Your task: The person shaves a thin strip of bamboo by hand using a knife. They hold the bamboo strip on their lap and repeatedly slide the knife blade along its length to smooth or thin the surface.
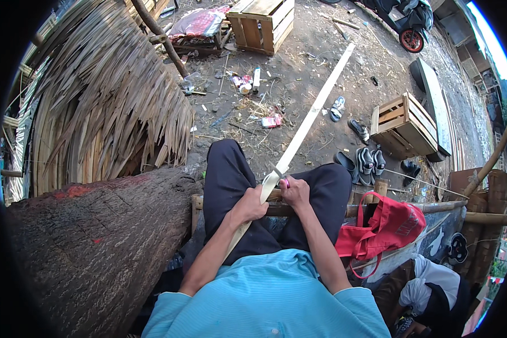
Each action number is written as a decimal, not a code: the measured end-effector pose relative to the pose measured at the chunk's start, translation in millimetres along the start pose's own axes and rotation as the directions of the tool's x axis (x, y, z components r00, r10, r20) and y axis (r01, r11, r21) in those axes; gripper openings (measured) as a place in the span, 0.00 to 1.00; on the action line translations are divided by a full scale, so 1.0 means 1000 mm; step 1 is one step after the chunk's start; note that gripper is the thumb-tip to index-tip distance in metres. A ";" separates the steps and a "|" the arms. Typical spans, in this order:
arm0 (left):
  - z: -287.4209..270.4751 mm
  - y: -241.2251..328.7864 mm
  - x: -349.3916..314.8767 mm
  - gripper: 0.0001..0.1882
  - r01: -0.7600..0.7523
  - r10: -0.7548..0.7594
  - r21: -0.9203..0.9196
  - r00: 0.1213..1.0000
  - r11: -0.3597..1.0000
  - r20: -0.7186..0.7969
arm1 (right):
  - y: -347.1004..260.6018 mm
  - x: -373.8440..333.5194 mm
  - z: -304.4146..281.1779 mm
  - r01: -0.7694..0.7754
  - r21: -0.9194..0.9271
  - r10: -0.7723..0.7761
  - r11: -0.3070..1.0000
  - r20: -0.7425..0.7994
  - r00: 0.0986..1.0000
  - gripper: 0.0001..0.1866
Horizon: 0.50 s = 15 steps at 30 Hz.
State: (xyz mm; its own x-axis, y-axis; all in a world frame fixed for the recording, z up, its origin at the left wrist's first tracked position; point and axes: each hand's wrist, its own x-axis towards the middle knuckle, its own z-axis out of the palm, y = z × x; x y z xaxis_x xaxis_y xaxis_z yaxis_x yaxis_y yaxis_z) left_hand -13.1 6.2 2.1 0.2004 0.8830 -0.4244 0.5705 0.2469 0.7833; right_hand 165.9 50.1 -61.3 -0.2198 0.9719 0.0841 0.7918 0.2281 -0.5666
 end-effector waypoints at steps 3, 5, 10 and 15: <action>-0.007 0.015 -0.019 0.19 0.056 -0.053 -0.065 0.998 0.996 0.044 | 0.016 0.031 -0.022 -0.318 0.118 0.328 0.941 -0.077 0.942 0.26; -0.009 0.015 -0.023 0.19 0.063 -0.061 -0.066 0.998 0.996 0.033 | 0.020 0.036 -0.023 -0.296 0.126 0.309 0.947 -0.092 0.947 0.26; -0.002 0.002 -0.009 0.16 -0.058 0.039 -0.167 0.992 0.984 -0.117 | 0.012 0.028 -0.024 -0.214 0.167 0.227 0.962 -0.060 0.972 0.24; 0.004 -0.004 0.002 0.18 -0.052 0.038 -0.156 0.995 0.986 -0.096 | -0.003 0.005 -0.019 0.064 0.173 -0.076 0.983 0.064 0.995 0.18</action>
State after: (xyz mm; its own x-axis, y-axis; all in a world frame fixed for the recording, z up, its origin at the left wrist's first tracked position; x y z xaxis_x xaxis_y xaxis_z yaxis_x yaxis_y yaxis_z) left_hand -12.2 5.8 -3.8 0.1442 0.9260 -0.3490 0.4280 0.2597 0.8657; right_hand 172.9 55.2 -43.5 -0.3150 0.9462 0.0744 0.6655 0.2761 -0.6934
